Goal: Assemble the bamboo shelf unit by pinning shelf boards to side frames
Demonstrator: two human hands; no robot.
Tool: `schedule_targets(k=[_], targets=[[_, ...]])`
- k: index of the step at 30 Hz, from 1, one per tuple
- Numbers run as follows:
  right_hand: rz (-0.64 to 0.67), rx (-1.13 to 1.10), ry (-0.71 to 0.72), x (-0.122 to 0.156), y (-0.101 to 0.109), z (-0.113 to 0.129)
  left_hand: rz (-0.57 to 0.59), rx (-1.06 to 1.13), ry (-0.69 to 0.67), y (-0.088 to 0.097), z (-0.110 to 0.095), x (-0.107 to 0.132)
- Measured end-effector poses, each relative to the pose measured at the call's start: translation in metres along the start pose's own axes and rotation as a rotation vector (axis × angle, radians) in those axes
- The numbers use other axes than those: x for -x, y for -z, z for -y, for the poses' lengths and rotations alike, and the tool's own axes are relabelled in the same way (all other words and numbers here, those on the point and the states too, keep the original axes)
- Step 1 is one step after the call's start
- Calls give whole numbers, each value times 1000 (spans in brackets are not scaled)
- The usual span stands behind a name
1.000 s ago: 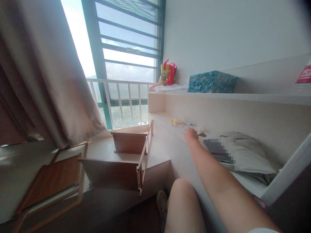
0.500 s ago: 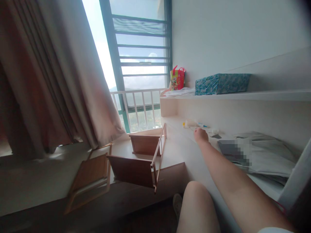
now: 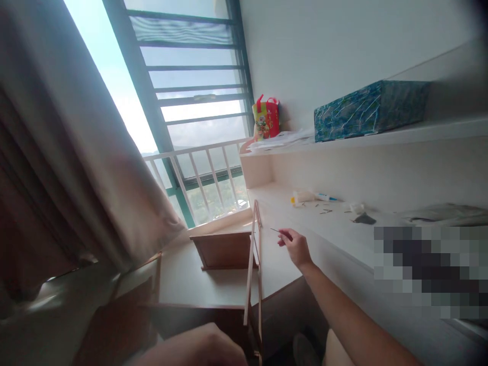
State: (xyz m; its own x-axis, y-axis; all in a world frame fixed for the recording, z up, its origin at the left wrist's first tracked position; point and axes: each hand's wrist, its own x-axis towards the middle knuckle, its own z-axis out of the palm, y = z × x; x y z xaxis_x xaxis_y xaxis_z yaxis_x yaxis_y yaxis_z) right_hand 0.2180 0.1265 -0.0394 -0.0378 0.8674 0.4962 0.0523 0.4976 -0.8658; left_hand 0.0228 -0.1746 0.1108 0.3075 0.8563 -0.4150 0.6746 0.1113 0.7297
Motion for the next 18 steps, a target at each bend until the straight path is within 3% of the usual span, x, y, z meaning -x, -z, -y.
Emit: schedule_targets(k=[3,5,7,10,13,18], targets=[[-65,-102,-65,-4,-18,-24,-110,-75,-82,62,-29,-79],[-77,-168,-104,-8,-30,-39,-387,-364,-152,97,-37,-147],[-82,-222,-132,-14,-42,-53,-638,-658,-52,123,-31,-215],[-66,-247,-142,-24,-57,-70,-673,-721,42,142,-5,-294],[-10,-233,-129,-32,-64,-76,-665,-737,109,148,24,-334],[137,-134,-89,-37,-57,-75,-594,-726,196,151,53,-355]])
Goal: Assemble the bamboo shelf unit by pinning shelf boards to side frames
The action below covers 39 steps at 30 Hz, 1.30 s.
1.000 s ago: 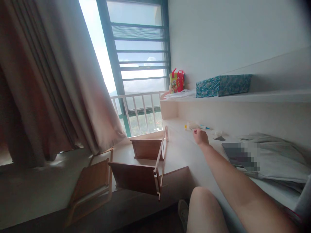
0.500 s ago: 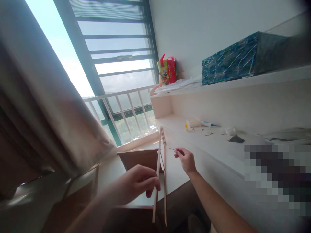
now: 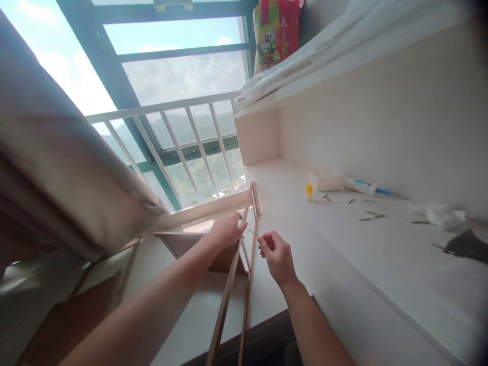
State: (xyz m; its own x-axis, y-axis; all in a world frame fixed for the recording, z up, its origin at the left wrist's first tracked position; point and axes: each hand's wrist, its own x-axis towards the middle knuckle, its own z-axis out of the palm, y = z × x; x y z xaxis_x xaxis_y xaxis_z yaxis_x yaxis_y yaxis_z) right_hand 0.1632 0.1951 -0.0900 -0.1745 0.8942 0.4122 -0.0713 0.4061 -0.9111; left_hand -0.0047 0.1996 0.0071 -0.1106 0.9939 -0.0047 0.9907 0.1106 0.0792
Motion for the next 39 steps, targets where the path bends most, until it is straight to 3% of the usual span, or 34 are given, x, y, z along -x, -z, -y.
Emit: schedule_targets(k=[4,12,24,39], targets=[[108,40,6,2,11,-2,118,1,-56,-4,5,-2],[37,13,-15,-1,26,-2,212,45,-55,1,0,-1],[72,15,68,5,11,-9,176,24,-55,0,-4,1],[50,3,46,3,4,-10,163,0,-92,-3,1,-1]])
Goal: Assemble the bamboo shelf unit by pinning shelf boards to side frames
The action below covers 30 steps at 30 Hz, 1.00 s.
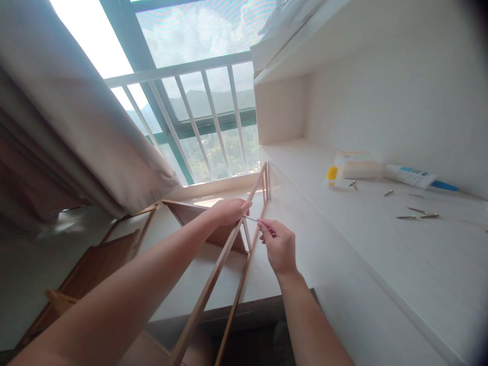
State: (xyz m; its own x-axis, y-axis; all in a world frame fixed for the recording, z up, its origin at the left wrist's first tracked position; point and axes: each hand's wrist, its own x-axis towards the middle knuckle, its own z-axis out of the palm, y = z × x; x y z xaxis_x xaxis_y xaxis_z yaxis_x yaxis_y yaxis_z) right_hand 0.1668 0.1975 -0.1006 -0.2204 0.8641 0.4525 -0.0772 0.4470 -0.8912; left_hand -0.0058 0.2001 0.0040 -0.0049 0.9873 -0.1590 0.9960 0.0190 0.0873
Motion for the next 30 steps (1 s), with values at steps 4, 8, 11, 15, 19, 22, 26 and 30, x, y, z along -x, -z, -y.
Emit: schedule_targets(k=[4,8,11,15,19,22,26,30], targets=[[-3,18,33,0,0,0,-2,-5,3,0,0,-1],[0,39,109,-1,1,-2,0,-8,-9,0,0,-1],[5,66,179,-1,1,-4,-1,-1,-8,-1,-1,-2],[-1,86,217,-2,2,-4,-6,8,-17,-1,-1,-2],[-13,124,242,-2,4,2,-13,13,-21,-1,-1,-1],[-30,93,181,-1,2,6,-12,22,-12,-1,-1,-1],[-33,-140,-127,1,-6,8,-12,41,7,0,-2,-1],[-13,-379,-350,0,-12,10,-9,53,23,1,-3,-1]])
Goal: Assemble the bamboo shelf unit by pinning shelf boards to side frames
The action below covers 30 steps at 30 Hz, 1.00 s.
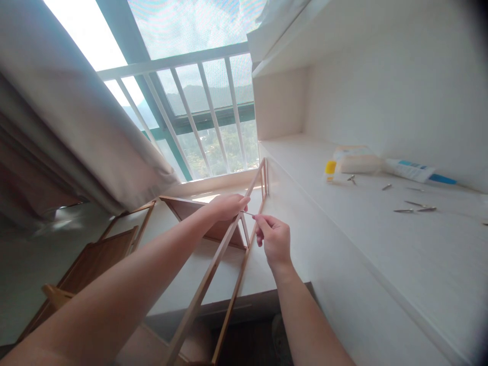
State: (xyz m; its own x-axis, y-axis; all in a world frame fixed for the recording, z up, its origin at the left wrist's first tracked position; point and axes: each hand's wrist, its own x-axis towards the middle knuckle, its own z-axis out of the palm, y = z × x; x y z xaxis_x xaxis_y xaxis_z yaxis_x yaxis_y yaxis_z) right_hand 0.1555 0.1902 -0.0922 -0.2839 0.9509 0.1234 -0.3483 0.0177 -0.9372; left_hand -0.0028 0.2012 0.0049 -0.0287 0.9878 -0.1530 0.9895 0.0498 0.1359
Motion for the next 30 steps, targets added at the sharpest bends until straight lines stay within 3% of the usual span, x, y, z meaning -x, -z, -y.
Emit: schedule_targets(k=[3,7,17,26,30], targets=[[-27,-10,-10,-1,2,1,6,4,4,1,-1,0],[-83,131,107,-3,9,1,7,3,0,1,-2,1],[3,355,374,0,12,2,2,4,-6,1,-2,2],[22,445,502,1,14,6,9,-1,8,1,-3,2],[3,430,469,3,10,8,14,4,17,2,-4,3]])
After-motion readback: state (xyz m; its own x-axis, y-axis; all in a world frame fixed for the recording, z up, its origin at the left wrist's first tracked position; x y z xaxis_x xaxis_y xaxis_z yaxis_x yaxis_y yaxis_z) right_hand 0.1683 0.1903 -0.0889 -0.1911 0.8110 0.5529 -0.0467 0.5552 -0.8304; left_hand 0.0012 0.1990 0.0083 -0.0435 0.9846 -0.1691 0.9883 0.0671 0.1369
